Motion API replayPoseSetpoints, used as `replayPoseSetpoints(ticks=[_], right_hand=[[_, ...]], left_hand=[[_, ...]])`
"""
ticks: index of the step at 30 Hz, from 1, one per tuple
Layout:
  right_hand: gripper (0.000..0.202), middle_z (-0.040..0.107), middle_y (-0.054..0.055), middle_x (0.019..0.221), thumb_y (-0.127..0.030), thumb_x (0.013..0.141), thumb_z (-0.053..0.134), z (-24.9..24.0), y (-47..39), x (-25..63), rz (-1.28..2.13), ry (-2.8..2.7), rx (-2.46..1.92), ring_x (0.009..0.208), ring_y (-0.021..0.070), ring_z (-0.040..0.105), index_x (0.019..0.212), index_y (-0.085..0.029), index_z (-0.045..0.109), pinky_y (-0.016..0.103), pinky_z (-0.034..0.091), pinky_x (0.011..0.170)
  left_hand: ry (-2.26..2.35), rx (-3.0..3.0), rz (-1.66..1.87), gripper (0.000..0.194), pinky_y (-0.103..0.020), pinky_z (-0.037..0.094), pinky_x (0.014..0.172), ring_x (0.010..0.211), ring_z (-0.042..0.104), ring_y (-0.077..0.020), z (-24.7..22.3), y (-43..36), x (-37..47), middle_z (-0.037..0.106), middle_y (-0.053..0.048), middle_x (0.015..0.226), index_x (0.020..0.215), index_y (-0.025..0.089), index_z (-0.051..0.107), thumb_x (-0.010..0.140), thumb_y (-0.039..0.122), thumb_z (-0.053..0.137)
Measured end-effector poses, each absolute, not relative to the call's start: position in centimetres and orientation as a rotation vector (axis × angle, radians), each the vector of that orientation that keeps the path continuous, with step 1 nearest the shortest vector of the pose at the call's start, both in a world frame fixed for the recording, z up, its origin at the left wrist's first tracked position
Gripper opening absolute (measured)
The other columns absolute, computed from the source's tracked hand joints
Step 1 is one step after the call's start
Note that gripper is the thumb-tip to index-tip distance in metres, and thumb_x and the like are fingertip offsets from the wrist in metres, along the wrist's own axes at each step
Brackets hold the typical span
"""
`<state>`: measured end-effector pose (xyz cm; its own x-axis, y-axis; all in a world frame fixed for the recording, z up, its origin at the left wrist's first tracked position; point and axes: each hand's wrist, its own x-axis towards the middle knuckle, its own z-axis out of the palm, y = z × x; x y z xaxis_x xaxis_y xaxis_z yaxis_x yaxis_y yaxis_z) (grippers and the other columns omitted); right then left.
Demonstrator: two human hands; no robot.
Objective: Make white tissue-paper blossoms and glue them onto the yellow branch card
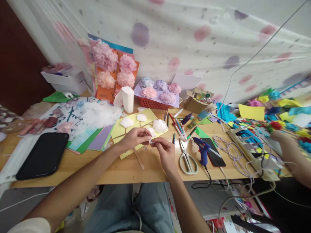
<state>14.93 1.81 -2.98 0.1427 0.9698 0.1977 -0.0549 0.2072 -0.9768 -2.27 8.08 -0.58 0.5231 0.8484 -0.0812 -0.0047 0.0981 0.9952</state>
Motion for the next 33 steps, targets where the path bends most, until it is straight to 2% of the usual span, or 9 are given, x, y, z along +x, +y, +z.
replayPoseSetpoints(ticks=[4, 8, 13, 16, 20, 26, 30, 33], right_hand=[[0.015, 0.075, 0.001, 0.078, -0.037, 0.084, 0.068, -3.0, 1.8, 15.5, 1.113, -1.112, -1.073, 0.074, 0.0175, 0.07, 0.086, -0.024, 0.076, 0.032, 0.058, 0.075], [0.031, 0.075, 0.002, 0.082, -0.046, 0.078, 0.078, -2.4, 2.1, 16.1, 1.229, -1.08, -1.173, 0.074, 0.0177, 0.071, 0.097, -0.023, 0.072, 0.032, 0.057, 0.074], [0.033, 0.072, 0.001, 0.069, -0.041, 0.064, 0.089, -1.8, 2.4, 16.4, 1.364, -1.108, -1.252, 0.064, 0.0144, 0.066, 0.083, -0.018, 0.075, 0.028, 0.054, 0.066], [0.033, 0.072, 0.001, 0.067, -0.04, 0.061, 0.09, -1.7, 2.3, 16.1, 1.394, -0.987, -1.235, 0.062, 0.0145, 0.066, 0.08, -0.018, 0.076, 0.029, 0.056, 0.067], [0.032, 0.074, 0.001, 0.072, -0.041, 0.063, 0.089, -1.8, 2.0, 15.0, 1.311, -0.815, -1.168, 0.066, 0.0149, 0.068, 0.081, -0.019, 0.075, 0.031, 0.058, 0.072], [0.03, 0.073, 0.001, 0.08, -0.043, 0.067, 0.086, -2.1, 1.6, 13.9, 1.205, -0.778, -1.186, 0.072, 0.0142, 0.067, 0.081, -0.02, 0.072, 0.029, 0.057, 0.072], [0.033, 0.073, 0.001, 0.084, -0.042, 0.07, 0.084, -2.4, 1.8, 14.8, 1.116, -0.989, -1.223, 0.078, 0.0165, 0.067, 0.094, -0.022, 0.075, 0.028, 0.055, 0.071], [0.031, 0.074, 0.003, 0.079, -0.043, 0.069, 0.084, -2.5, 2.1, 15.5, 1.121, -1.091, -1.241, 0.072, 0.017, 0.067, 0.088, -0.019, 0.076, 0.03, 0.055, 0.068]], left_hand=[[0.878, 1.524, 0.8, 0.021, -0.029, 0.054, 0.072, 0.073, 0.068, -0.0162, -1.0, 8.2, -2.2, 0.071, -0.004, 0.076, 0.089, 0.015, 0.067, 0.077, 0.032, 0.073], [0.877, 1.635, 0.82, 0.018, -0.028, 0.053, 0.071, 0.074, 0.068, -0.0167, -0.8, 8.0, -2.2, 0.071, -0.003, 0.077, 0.091, 0.017, 0.064, 0.08, 0.031, 0.068], [0.834, 1.721, 0.797, 0.016, -0.027, 0.051, 0.072, 0.074, 0.067, -0.0153, -0.2, 7.6, -2.1, 0.069, -0.001, 0.077, 0.092, 0.018, 0.061, 0.081, 0.028, 0.066], [0.823, 1.608, 0.795, 0.022, -0.027, 0.053, 0.07, 0.072, 0.064, -0.0145, -0.2, 7.5, -1.9, 0.067, -0.001, 0.079, 0.094, 0.018, 0.061, 0.085, 0.038, 0.064], [0.792, 1.414, 0.695, 0.035, -0.027, 0.055, 0.068, 0.078, 0.065, -0.0162, -0.5, 7.3, -1.5, 0.066, -0.004, 0.085, 0.09, 0.015, 0.065, 0.087, 0.051, 0.064], [0.841, 1.373, 0.77, 0.029, -0.026, 0.054, 0.067, 0.073, 0.063, -0.0142, -0.7, 7.1, -1.3, 0.063, -0.002, 0.078, 0.081, 0.015, 0.063, 0.077, 0.041, 0.076], [0.814, 1.401, 0.716, 0.028, -0.026, 0.052, 0.064, 0.064, 0.06, -0.012, -1.0, 7.4, -1.5, 0.063, -0.001, 0.071, 0.078, 0.015, 0.064, 0.077, 0.04, 0.076], [0.797, 1.444, 0.655, 0.026, -0.024, 0.049, 0.061, 0.06, 0.058, -0.0104, -1.1, 7.4, -1.6, 0.064, -0.001, 0.068, 0.077, 0.014, 0.067, 0.078, 0.038, 0.076]])
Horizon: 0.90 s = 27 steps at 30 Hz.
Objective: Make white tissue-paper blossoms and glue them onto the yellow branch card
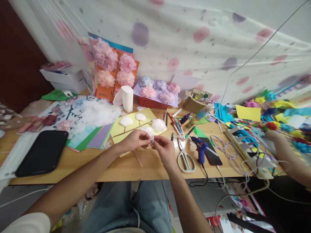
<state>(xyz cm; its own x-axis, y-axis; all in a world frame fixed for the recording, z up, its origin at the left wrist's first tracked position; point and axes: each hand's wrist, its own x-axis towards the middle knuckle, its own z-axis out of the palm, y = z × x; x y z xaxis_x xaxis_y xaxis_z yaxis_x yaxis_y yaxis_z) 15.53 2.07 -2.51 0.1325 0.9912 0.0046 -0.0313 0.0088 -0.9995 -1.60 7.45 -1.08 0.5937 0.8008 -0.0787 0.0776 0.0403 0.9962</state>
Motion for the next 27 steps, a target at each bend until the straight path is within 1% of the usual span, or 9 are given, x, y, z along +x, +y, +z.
replayPoseSetpoints(ticks=[2, 4, 6, 11, 16, 20, 23, 25, 27], right_hand=[[0.029, 0.074, 0.003, 0.074, -0.044, 0.07, 0.083, -2.4, 2.1, 15.7, 1.154, -1.106, -1.232, 0.067, 0.0162, 0.066, 0.081, -0.019, 0.075, 0.03, 0.055, 0.066], [0.028, 0.073, 0.002, 0.071, -0.044, 0.071, 0.083, -2.4, 2.0, 15.7, 1.181, -1.091, -1.2, 0.064, 0.0157, 0.066, 0.08, -0.019, 0.074, 0.03, 0.056, 0.066], [0.025, 0.072, 0.001, 0.071, -0.042, 0.072, 0.082, -2.4, 1.7, 15.5, 1.193, -1.07, -1.164, 0.064, 0.0154, 0.066, 0.081, -0.02, 0.074, 0.03, 0.057, 0.066], [0.014, 0.074, 0.0, 0.072, -0.035, 0.071, 0.08, -2.3, 1.3, 15.0, 1.178, -1.022, -1.101, 0.065, 0.0148, 0.066, 0.078, -0.023, 0.076, 0.03, 0.058, 0.069], [0.01, 0.073, -0.001, 0.07, -0.033, 0.07, 0.077, -2.3, 1.3, 15.0, 1.177, -1.006, -1.094, 0.065, 0.016, 0.067, 0.073, -0.024, 0.076, 0.032, 0.059, 0.069], [0.008, 0.074, 0.0, 0.071, -0.03, 0.073, 0.073, -2.6, 1.2, 15.0, 1.14, -1.019, -1.113, 0.065, 0.0156, 0.067, 0.074, -0.023, 0.077, 0.032, 0.059, 0.071], [0.01, 0.074, 0.0, 0.072, -0.028, 0.076, 0.07, -2.8, 1.1, 15.1, 1.083, -1.066, -1.122, 0.068, 0.0163, 0.068, 0.077, -0.023, 0.078, 0.032, 0.059, 0.073], [0.011, 0.073, 0.001, 0.072, -0.03, 0.078, 0.069, -2.8, 0.9, 15.3, 1.067, -1.09, -1.128, 0.07, 0.0168, 0.068, 0.078, -0.023, 0.077, 0.032, 0.059, 0.074], [0.012, 0.074, 0.001, 0.076, -0.033, 0.08, 0.07, -2.9, 0.6, 15.6, 1.064, -1.123, -1.137, 0.073, 0.0173, 0.068, 0.082, -0.023, 0.076, 0.033, 0.059, 0.074]], left_hand=[[0.789, 1.416, 0.624, 0.025, -0.024, 0.052, 0.064, 0.064, 0.061, -0.0115, -1.0, 7.4, -1.7, 0.067, -0.003, 0.074, 0.081, 0.013, 0.069, 0.078, 0.038, 0.076], [0.79, 1.36, 0.612, 0.026, -0.026, 0.055, 0.066, 0.071, 0.065, -0.0137, -0.8, 7.3, -1.7, 0.069, -0.005, 0.081, 0.083, 0.014, 0.07, 0.078, 0.039, 0.075], [0.799, 1.32, 0.606, 0.025, -0.026, 0.057, 0.066, 0.076, 0.066, -0.0153, -0.6, 7.2, -1.7, 0.07, -0.005, 0.083, 0.083, 0.014, 0.069, 0.076, 0.039, 0.075], [0.835, 1.279, 0.607, 0.022, -0.025, 0.056, 0.064, 0.073, 0.065, -0.0148, 0.0, 7.1, -1.7, 0.068, -0.004, 0.076, 0.08, 0.015, 0.068, 0.072, 0.034, 0.075], [0.845, 1.294, 0.612, 0.021, -0.027, 0.058, 0.064, 0.072, 0.064, -0.0152, 0.1, 7.2, -1.7, 0.068, -0.004, 0.076, 0.079, 0.015, 0.069, 0.073, 0.034, 0.074], [0.842, 1.291, 0.626, 0.027, -0.028, 0.059, 0.064, 0.072, 0.062, -0.0155, 0.0, 7.0, -1.6, 0.064, -0.003, 0.074, 0.08, 0.014, 0.069, 0.077, 0.041, 0.072], [0.842, 1.305, 0.638, 0.026, -0.027, 0.059, 0.064, 0.074, 0.063, -0.015, -0.1, 6.9, -1.5, 0.064, -0.002, 0.077, 0.082, 0.015, 0.067, 0.076, 0.039, 0.074], [0.844, 1.321, 0.641, 0.026, -0.027, 0.059, 0.064, 0.074, 0.063, -0.0149, -0.2, 6.9, -1.5, 0.064, -0.002, 0.079, 0.083, 0.016, 0.066, 0.075, 0.039, 0.075], [0.833, 1.381, 0.623, 0.025, -0.027, 0.059, 0.064, 0.073, 0.063, -0.0146, -0.2, 6.9, -1.5, 0.064, -0.002, 0.078, 0.083, 0.016, 0.067, 0.076, 0.039, 0.074]])
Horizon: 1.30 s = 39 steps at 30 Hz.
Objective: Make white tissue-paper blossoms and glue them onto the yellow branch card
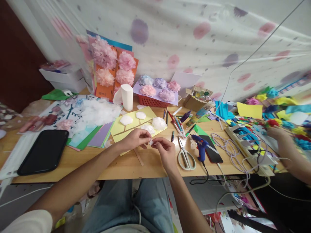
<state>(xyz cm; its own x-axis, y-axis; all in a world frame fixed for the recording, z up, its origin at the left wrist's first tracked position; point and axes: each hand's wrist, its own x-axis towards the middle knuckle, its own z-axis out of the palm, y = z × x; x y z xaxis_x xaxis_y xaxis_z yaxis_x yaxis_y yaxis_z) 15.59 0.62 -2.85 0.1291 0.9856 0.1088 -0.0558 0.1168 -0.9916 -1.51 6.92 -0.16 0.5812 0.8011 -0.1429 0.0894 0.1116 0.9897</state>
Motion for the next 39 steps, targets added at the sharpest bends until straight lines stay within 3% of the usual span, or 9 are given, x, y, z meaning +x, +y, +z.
replayPoseSetpoints(ticks=[3, 8, 16, 23, 28, 31, 34, 39], right_hand=[[0.016, 0.074, 0.002, 0.083, -0.036, 0.079, 0.076, -2.9, -0.1, 16.3, 1.063, -1.206, -1.211, 0.076, 0.0177, 0.069, 0.085, -0.022, 0.073, 0.03, 0.058, 0.072], [0.017, 0.073, 0.002, 0.076, -0.036, 0.075, 0.079, -3.0, -1.4, 17.0, 1.052, -1.227, -1.328, 0.069, 0.017, 0.066, 0.078, -0.021, 0.072, 0.028, 0.054, 0.065], [0.027, 0.075, 0.004, 0.083, -0.037, 0.07, 0.085, -3.6, -1.6, 15.2, 0.961, -0.803, -1.223, 0.076, 0.0186, 0.069, 0.086, -0.02, 0.072, 0.031, 0.055, 0.075], [0.028, 0.076, 0.005, 0.084, -0.041, 0.074, 0.083, -4.2, -0.7, 12.9, 0.826, -0.704, -1.218, 0.078, 0.0194, 0.069, 0.089, -0.019, 0.073, 0.031, 0.055, 0.074], [0.031, 0.077, 0.007, 0.087, -0.041, 0.078, 0.078, -3.8, -0.2, 12.5, 0.77, -0.751, -1.252, 0.08, 0.0208, 0.072, 0.095, -0.017, 0.071, 0.033, 0.058, 0.075], [0.025, 0.076, 0.009, 0.1, -0.038, 0.09, 0.065, -3.9, -1.5, 12.6, 0.593, -0.988, -1.351, 0.089, 0.0214, 0.072, 0.105, -0.018, 0.068, 0.035, 0.059, 0.079], [0.023, 0.074, 0.012, 0.106, -0.032, 0.096, 0.057, -4.5, -3.8, 12.7, 0.369, -1.608, -1.364, 0.099, 0.0238, 0.068, 0.109, -0.018, 0.069, 0.04, 0.057, 0.087], [0.064, 0.055, 0.017, 0.149, -0.048, 0.09, 0.067, -6.3, -6.5, 13.0, 0.116, -2.406, -1.151, 0.142, 0.0377, 0.041, 0.142, -0.013, 0.053, 0.058, 0.04, 0.115]], left_hand=[[0.812, 1.553, 0.553, 0.021, -0.026, 0.057, 0.062, 0.068, 0.062, -0.014, -0.1, 6.6, -1.4, 0.065, -0.002, 0.076, 0.082, 0.015, 0.068, 0.079, 0.036, 0.07], [0.831, 1.734, 0.498, 0.014, -0.022, 0.048, 0.056, 0.058, 0.061, -0.0127, -0.1, 5.5, -1.0, 0.066, -0.002, 0.07, 0.079, 0.016, 0.067, 0.081, 0.03, 0.065], [0.85, 1.51, 0.534, 0.033, -0.026, 0.057, 0.061, 0.074, 0.068, -0.0184, 0.0, 4.8, -0.3, 0.07, -0.006, 0.082, 0.093, 0.014, 0.069, 0.08, 0.044, 0.072], [0.877, 1.272, 0.633, 0.041, -0.027, 0.059, 0.066, 0.072, 0.069, -0.0168, -0.7, 5.4, -0.3, 0.071, -0.006, 0.078, 0.087, 0.013, 0.071, 0.073, 0.051, 0.08], [0.881, 1.369, 0.684, 0.039, -0.029, 0.059, 0.068, 0.072, 0.067, -0.017, -0.8, 5.9, -0.7, 0.07, -0.004, 0.076, 0.083, 0.016, 0.068, 0.077, 0.053, 0.074], [0.978, 1.621, 0.76, 0.029, -0.029, 0.055, 0.068, 0.072, 0.065, -0.017, -1.0, 6.7, -1.2, 0.071, -0.003, 0.08, 0.082, 0.017, 0.068, 0.083, 0.047, 0.066], [1.112, 1.897, 0.793, 0.02, -0.029, 0.051, 0.072, 0.075, 0.064, -0.0182, -1.2, 7.7, -2.0, 0.072, -0.002, 0.082, 0.081, 0.019, 0.069, 0.086, 0.037, 0.062], [1.295, 2.239, 0.842, 0.017, -0.035, 0.049, 0.084, 0.09, 0.064, -0.0221, -1.5, 8.4, -2.5, 0.067, -0.006, 0.091, 0.082, 0.019, 0.07, 0.091, 0.025, 0.057]])
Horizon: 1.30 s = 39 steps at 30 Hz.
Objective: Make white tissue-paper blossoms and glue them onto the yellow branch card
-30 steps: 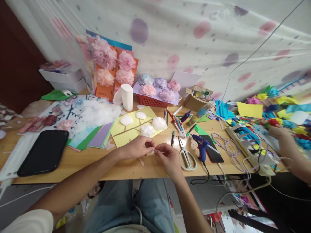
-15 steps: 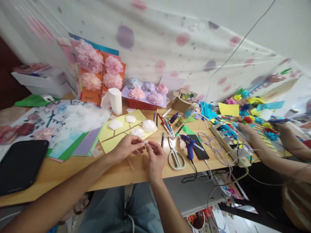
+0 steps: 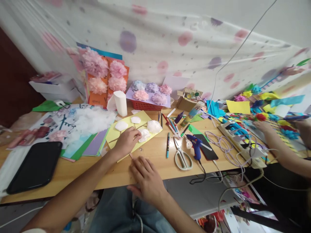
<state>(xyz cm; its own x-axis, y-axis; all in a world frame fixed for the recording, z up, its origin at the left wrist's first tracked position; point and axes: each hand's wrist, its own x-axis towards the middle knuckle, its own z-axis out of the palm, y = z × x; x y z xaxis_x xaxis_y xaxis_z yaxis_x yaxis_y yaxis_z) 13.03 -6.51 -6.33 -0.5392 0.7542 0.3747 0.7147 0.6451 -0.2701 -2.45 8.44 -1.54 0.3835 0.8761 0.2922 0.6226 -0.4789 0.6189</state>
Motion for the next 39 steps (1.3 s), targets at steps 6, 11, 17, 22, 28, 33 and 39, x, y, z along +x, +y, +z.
replayPoseSetpoints(ticks=[6, 11, 17, 22, 28, 33, 39], right_hand=[[0.041, 0.064, 0.017, 0.137, -0.02, 0.095, 0.063, -6.6, -7.7, 14.5, -0.002, -2.477, -1.016, 0.12, 0.028, 0.057, 0.134, -0.009, 0.058, 0.043, 0.055, 0.1], [0.038, 0.069, 0.015, 0.127, -0.011, 0.1, 0.05, -5.6, -9.1, 15.9, 0.207, -2.399, -0.897, 0.101, 0.0217, 0.061, 0.137, -0.012, 0.056, 0.034, 0.062, 0.086], [0.03, 0.075, 0.009, 0.1, -0.009, 0.098, 0.051, -5.2, -9.0, 16.5, 0.211, -1.8, -1.056, 0.085, 0.0189, 0.068, 0.117, -0.023, 0.069, 0.032, 0.06, 0.073], [0.022, 0.073, 0.003, 0.084, -0.022, 0.086, 0.072, -3.4, -6.2, 17.9, 0.512, -1.056, -1.286, 0.073, 0.0159, 0.071, 0.109, -0.023, 0.071, 0.027, 0.059, 0.067], [0.025, 0.074, 0.005, 0.082, -0.04, 0.078, 0.079, -2.6, -1.5, 18.9, 0.728, -0.796, -1.264, 0.072, 0.0173, 0.067, 0.09, -0.018, 0.078, 0.032, 0.057, 0.07], [0.029, 0.072, 0.004, 0.084, -0.047, 0.085, 0.073, -2.8, 0.5, 17.7, 0.694, -0.817, -1.2, 0.069, 0.0161, 0.068, 0.087, -0.018, 0.076, 0.036, 0.062, 0.072], [0.021, 0.069, 0.003, 0.084, -0.037, 0.096, 0.061, -3.4, 1.1, 17.0, 0.404, -1.045, -1.237, 0.069, 0.0145, 0.065, 0.089, -0.021, 0.071, 0.032, 0.06, 0.067]], left_hand=[[1.261, 2.455, 0.703, 0.015, -0.038, 0.048, 0.089, 0.096, 0.061, -0.0246, -1.0, 8.1, -0.9, 0.066, -0.007, 0.09, 0.081, 0.018, 0.069, 0.092, 0.017, 0.058], [1.207, 2.611, 0.519, 0.02, -0.04, 0.048, 0.09, 0.098, 0.058, -0.0264, -0.2, 8.1, 1.0, 0.065, -0.011, 0.095, 0.088, 0.015, 0.069, 0.096, 0.016, 0.051], [1.272, 2.828, 0.374, 0.025, -0.044, 0.046, 0.088, 0.1, 0.052, -0.0305, -0.9, 9.3, 1.0, 0.06, -0.015, 0.099, 0.094, 0.013, 0.066, 0.1, 0.018, 0.042], [1.291, 2.802, 0.443, 0.025, -0.044, 0.046, 0.09, 0.098, 0.051, -0.0292, -1.6, 10.0, 0.2, 0.058, -0.014, 0.098, 0.093, 0.014, 0.064, 0.1, 0.019, 0.04], [1.295, 2.749, 0.539, 0.025, -0.044, 0.046, 0.09, 0.096, 0.051, -0.0284, -2.2, 10.5, -0.3, 0.056, -0.011, 0.094, 0.09, 0.017, 0.061, 0.1, 0.02, 0.039], [1.251, 2.682, 0.67, 0.018, -0.043, 0.047, 0.089, 0.096, 0.052, -0.0275, -1.9, 10.2, -0.6, 0.057, -0.01, 0.094, 0.09, 0.017, 0.061, 0.098, 0.019, 0.045], [1.215, 2.715, 0.627, 0.019, -0.044, 0.047, 0.093, 0.101, 0.051, -0.0277, -1.4, 9.6, 0.2, 0.058, -0.011, 0.096, 0.088, 0.016, 0.067, 0.095, 0.02, 0.051]])
